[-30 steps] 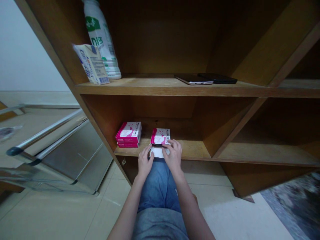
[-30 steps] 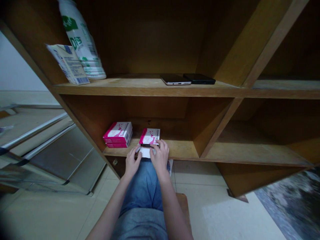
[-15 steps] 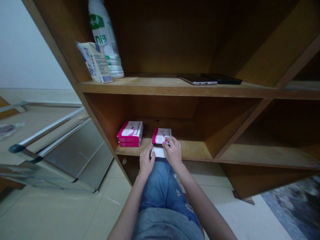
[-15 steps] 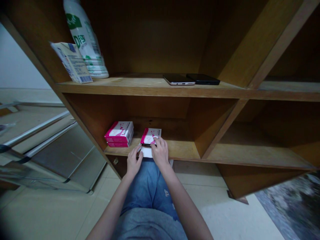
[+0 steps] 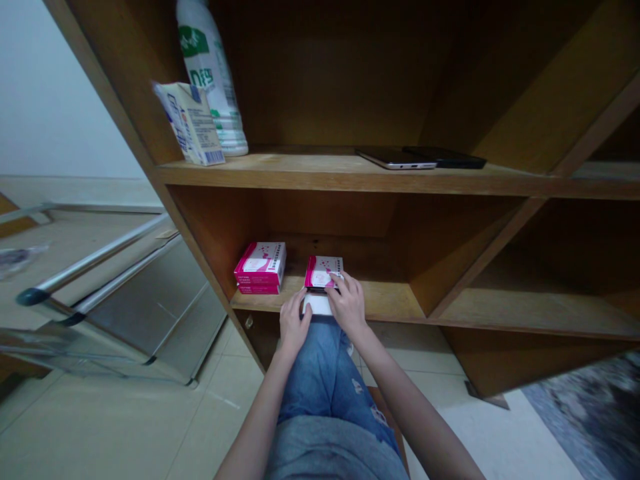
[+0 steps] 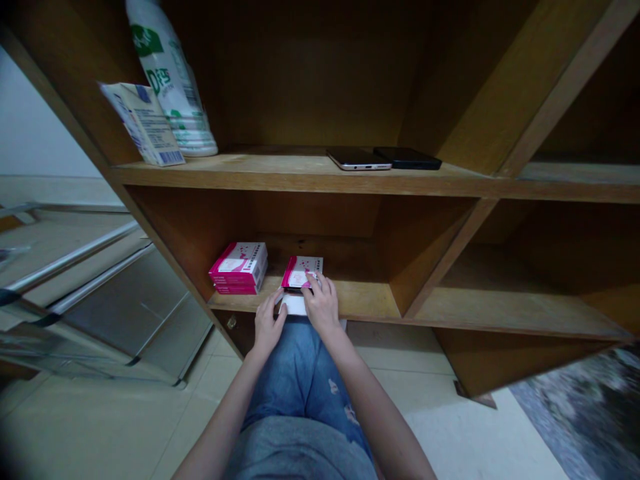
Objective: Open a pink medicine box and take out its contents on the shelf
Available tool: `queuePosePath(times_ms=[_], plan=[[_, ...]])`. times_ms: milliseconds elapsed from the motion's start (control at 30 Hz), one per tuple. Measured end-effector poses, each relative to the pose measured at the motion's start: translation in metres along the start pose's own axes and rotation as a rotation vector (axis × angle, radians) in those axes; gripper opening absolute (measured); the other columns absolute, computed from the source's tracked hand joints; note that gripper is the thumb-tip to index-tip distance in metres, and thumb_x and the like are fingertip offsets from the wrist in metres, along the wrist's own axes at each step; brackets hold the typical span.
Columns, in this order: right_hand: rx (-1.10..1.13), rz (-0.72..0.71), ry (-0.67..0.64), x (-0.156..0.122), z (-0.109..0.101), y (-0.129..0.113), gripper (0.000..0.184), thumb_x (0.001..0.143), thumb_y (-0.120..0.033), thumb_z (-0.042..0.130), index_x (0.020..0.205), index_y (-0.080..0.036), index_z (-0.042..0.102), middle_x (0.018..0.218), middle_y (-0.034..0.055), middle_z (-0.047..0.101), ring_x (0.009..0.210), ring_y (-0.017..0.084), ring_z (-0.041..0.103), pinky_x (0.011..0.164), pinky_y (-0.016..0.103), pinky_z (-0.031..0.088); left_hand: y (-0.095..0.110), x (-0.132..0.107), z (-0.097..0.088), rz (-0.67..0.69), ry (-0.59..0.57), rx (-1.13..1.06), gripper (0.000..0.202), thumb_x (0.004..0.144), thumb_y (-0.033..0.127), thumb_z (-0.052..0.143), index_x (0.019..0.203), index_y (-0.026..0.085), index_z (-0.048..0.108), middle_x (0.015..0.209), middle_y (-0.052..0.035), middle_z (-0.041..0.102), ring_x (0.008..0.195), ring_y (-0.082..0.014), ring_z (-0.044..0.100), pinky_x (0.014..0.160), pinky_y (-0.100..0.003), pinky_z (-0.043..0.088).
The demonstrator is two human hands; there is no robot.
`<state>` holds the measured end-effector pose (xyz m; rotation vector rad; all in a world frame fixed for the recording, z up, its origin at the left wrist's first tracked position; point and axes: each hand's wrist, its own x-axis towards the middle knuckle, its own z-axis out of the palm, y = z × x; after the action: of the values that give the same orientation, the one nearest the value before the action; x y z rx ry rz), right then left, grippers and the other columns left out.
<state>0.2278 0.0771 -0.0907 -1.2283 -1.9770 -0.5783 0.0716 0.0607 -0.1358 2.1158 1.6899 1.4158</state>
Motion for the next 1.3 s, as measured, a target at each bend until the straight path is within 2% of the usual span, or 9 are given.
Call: queuePosePath(times_ms=[267, 600, 700, 833, 967, 1100, 1300], plan=[[-0.009, -0.053, -0.026, 0.004, 0.002, 0.005, 0.013, 0.084, -0.014, 0.055, 0.084, -0.018, 0.068, 0.112, 0.0071, 0.066, 0.116, 0.025, 0.045, 0.097, 0.039, 0.029, 0.004, 0.001, 0.000, -0.005, -0.003, 0.006, 0.037, 0.088, 0.025, 0.044, 0.124, 0.018, 0.049, 0.120, -0.0103, 0.061, 0.113, -0.0225, 0.055, 0.097, -0.042, 0.042], [0.064, -0.037, -0.072, -0.006, -0.011, -0.001, 0.013, 0.084, -0.015, 0.054, 0.084, -0.019, 0.067, 0.109, 0.0059, 0.065, 0.117, 0.024, 0.043, 0.100, 0.039, 0.027, 0.003, 0.002, -0.002, 0.006, -0.015, -0.005, 0.039, 0.088, 0.029, 0.045, 0.126, 0.018, 0.048, 0.120, -0.0105, 0.061, 0.112, -0.0223, 0.056, 0.095, -0.040, 0.042], [0.071, -0.052, -0.123, -0.009, -0.016, 0.000, 0.014, 0.084, -0.017, 0.054, 0.093, -0.019, 0.065, 0.114, 0.0071, 0.063, 0.117, 0.025, 0.043, 0.099, 0.038, 0.030, 0.005, 0.003, -0.004, 0.014, -0.029, -0.002, 0.043, 0.087, 0.033, 0.050, 0.127, 0.019, 0.047, 0.120, -0.0103, 0.061, 0.109, -0.0230, 0.057, 0.094, -0.040, 0.043], [0.026, -0.067, -0.196, -0.005, -0.021, 0.004, 0.025, 0.083, -0.018, 0.056, 0.108, -0.018, 0.061, 0.120, 0.0107, 0.058, 0.120, 0.027, 0.041, 0.099, 0.040, 0.031, 0.007, 0.003, -0.006, 0.023, -0.020, 0.019, 0.048, 0.084, 0.037, 0.055, 0.127, 0.018, 0.047, 0.119, -0.0108, 0.062, 0.107, -0.0237, 0.058, 0.093, -0.040, 0.044], [-0.020, -0.130, -0.245, 0.002, -0.019, 0.006, 0.029, 0.083, -0.017, 0.054, 0.111, -0.016, 0.058, 0.124, 0.0140, 0.055, 0.121, 0.028, 0.040, 0.099, 0.041, 0.030, 0.005, 0.002, -0.007, 0.030, -0.024, 0.029, 0.050, 0.083, 0.038, 0.056, 0.128, 0.018, 0.046, 0.120, -0.0107, 0.061, 0.108, -0.0242, 0.058, 0.094, -0.041, 0.044], [-0.024, -0.189, -0.240, 0.005, -0.014, 0.006, 0.023, 0.085, -0.015, 0.051, 0.107, -0.015, 0.059, 0.116, 0.0140, 0.059, 0.119, 0.027, 0.042, 0.098, 0.039, 0.031, 0.001, 0.002, -0.008, 0.035, -0.056, 0.017, 0.054, 0.082, 0.042, 0.057, 0.130, 0.020, 0.044, 0.122, -0.0104, 0.060, 0.111, -0.0244, 0.057, 0.095, -0.040, 0.043], [-0.015, -0.225, -0.203, 0.005, -0.011, 0.007, 0.021, 0.085, -0.012, 0.047, 0.102, -0.012, 0.060, 0.106, 0.0122, 0.062, 0.115, 0.025, 0.045, 0.097, 0.037, 0.031, -0.003, 0.002, -0.008, -0.005, -0.072, 0.006, 0.081, 0.074, 0.049, 0.063, 0.141, 0.020, 0.028, 0.122, -0.0131, 0.060, 0.105, -0.0258, 0.060, 0.090, -0.041, 0.046]])
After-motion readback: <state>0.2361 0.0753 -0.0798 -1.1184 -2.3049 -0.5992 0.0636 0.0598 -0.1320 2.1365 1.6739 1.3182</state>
